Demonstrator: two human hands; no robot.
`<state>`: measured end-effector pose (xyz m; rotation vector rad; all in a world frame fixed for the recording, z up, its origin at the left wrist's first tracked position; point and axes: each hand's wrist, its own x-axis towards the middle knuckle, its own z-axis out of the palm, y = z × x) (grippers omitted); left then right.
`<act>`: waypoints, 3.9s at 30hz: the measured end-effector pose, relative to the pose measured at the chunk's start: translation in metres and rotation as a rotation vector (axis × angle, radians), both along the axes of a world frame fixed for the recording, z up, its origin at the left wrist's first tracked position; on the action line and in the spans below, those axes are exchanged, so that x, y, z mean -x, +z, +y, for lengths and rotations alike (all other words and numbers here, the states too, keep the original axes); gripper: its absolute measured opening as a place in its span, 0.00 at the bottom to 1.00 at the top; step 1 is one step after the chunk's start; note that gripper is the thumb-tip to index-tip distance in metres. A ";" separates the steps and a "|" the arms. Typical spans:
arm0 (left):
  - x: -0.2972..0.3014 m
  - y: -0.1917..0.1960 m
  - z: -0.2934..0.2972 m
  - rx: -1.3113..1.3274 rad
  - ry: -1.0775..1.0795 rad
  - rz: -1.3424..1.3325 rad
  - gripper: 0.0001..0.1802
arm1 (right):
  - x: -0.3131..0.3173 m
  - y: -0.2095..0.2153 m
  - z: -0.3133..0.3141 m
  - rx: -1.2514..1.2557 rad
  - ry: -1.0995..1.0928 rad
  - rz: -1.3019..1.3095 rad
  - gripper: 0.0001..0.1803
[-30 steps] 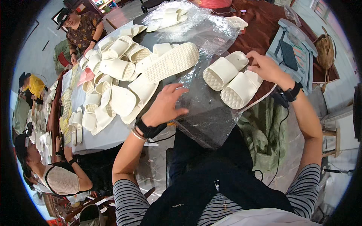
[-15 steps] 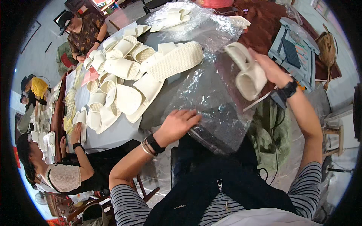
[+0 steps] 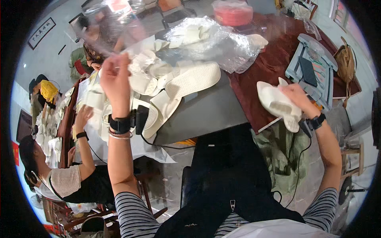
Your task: Pair and package white rubber slippers into plastic bags.
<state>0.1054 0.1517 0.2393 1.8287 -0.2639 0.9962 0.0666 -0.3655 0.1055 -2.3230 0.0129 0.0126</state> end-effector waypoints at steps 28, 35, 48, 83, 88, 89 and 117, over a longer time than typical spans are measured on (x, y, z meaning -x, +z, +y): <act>0.094 -0.143 -0.090 -0.996 -0.417 0.798 0.51 | 0.111 0.051 0.017 0.167 0.335 -0.094 0.23; 0.107 -0.178 -0.099 -1.246 -0.236 0.573 0.60 | 0.122 0.037 0.063 0.230 0.632 -0.061 0.26; 0.068 -0.162 -0.109 -0.817 -0.498 0.493 0.13 | 0.133 0.021 0.109 0.329 0.914 -0.063 0.31; 0.043 -0.198 -0.114 -0.691 -0.652 0.382 0.13 | 0.103 0.018 0.104 0.301 0.832 -0.034 0.32; 0.052 -0.185 -0.116 -0.692 -0.600 0.408 0.19 | 0.095 0.025 0.114 0.198 0.827 0.016 0.30; 0.055 -0.180 -0.117 -0.692 -0.601 0.407 0.19 | 0.093 0.034 0.112 0.105 0.816 0.119 0.27; 0.049 -0.136 -0.125 -0.063 -1.102 0.596 0.16 | 0.032 0.038 0.133 0.257 0.659 0.002 0.30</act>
